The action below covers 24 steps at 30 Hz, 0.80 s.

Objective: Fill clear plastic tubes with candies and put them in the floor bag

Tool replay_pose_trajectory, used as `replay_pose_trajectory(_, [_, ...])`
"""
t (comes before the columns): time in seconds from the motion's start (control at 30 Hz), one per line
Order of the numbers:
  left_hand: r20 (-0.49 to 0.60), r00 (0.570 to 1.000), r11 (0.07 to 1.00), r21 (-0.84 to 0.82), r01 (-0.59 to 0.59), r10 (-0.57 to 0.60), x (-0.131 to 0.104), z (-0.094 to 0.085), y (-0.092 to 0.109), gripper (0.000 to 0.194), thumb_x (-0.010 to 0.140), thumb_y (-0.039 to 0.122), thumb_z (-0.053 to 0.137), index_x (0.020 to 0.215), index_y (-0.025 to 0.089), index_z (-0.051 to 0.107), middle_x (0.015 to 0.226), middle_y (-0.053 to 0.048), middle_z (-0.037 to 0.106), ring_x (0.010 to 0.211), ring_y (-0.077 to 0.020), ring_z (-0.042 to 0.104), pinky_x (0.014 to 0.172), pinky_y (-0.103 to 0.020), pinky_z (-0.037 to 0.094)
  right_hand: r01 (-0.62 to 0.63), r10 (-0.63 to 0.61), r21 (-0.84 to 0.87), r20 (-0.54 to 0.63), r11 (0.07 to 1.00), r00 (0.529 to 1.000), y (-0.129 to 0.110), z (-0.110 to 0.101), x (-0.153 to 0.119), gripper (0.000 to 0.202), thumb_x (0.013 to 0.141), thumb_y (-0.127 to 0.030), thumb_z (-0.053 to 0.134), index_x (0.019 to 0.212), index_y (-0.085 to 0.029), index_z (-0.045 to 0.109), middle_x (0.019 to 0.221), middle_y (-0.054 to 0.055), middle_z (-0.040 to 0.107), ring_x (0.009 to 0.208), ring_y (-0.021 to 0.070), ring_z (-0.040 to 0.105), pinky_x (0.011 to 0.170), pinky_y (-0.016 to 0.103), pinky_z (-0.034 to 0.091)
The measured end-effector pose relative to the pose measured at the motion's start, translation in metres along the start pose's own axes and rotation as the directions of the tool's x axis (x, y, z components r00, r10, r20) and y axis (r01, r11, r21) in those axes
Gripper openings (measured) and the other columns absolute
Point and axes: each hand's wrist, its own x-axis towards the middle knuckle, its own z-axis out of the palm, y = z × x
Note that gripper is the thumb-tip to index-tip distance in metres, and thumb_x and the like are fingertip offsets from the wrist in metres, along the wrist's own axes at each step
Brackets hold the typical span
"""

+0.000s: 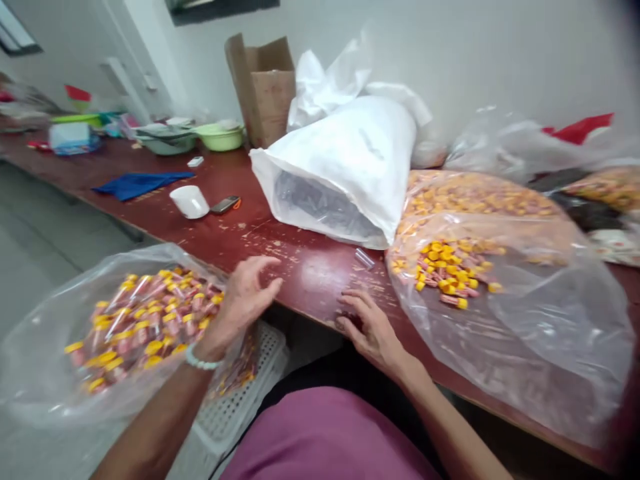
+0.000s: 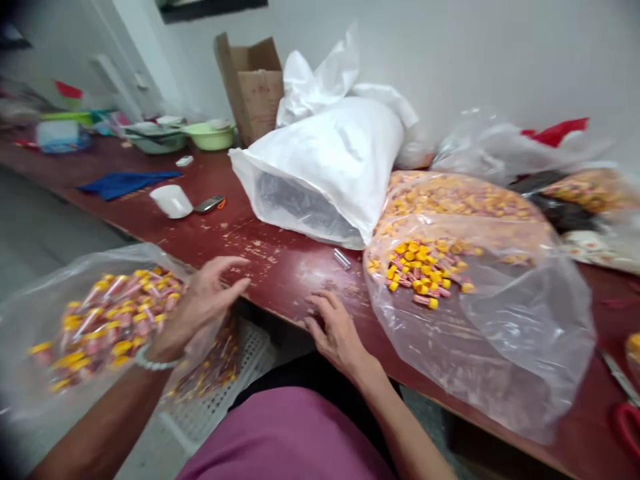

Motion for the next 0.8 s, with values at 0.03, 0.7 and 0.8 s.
replay_pose_trajectory(0.03, [0.058,0.991,0.993,-0.027,-0.116,0.117,0.006,0.023,0.014,0.03,0.074,0.023,0.057,0.103,0.022,0.062,0.109,-0.003,0.064,0.101,-0.0212,0.057,0.096,-0.036,0.043,-0.023,0.021,-0.023,-0.057,0.999,0.998,0.008,0.0,0.005,0.03,0.085,-0.017,0.05,0.114,-0.02,0.054,0.116,0.009,0.058,0.11,0.0193,0.055,0.095,0.038,0.047])
replay_pose_trajectory(0.7, [0.173,0.979,0.954,0.296,0.051,-0.106,0.223,0.167,0.02,0.059,0.076,0.047,0.053,0.123,0.01,0.047,0.122,-0.021,0.054,0.118,-0.0375,0.044,0.092,-0.045,0.036,-0.33,0.27,-0.575,-0.19,0.748,0.944,0.089,0.023,0.08,0.043,0.085,-0.009,0.04,0.127,-0.012,0.047,0.11,0.014,0.06,0.095,0.026,0.048,0.084,0.041,0.04])
replay_pose_trajectory(0.8, [0.256,0.956,0.951,0.301,0.065,-0.146,0.234,0.179,0.021,0.078,0.068,0.058,0.058,0.13,0.015,0.04,0.122,-0.021,0.055,0.116,-0.0403,0.045,0.091,-0.049,0.034,-0.323,0.26,-0.585,-0.193,0.744,0.946,0.089,0.023,0.08,0.044,0.084,-0.009,0.041,0.128,-0.011,0.046,0.109,0.015,0.059,0.095,0.0265,0.047,0.084,0.041,0.039])
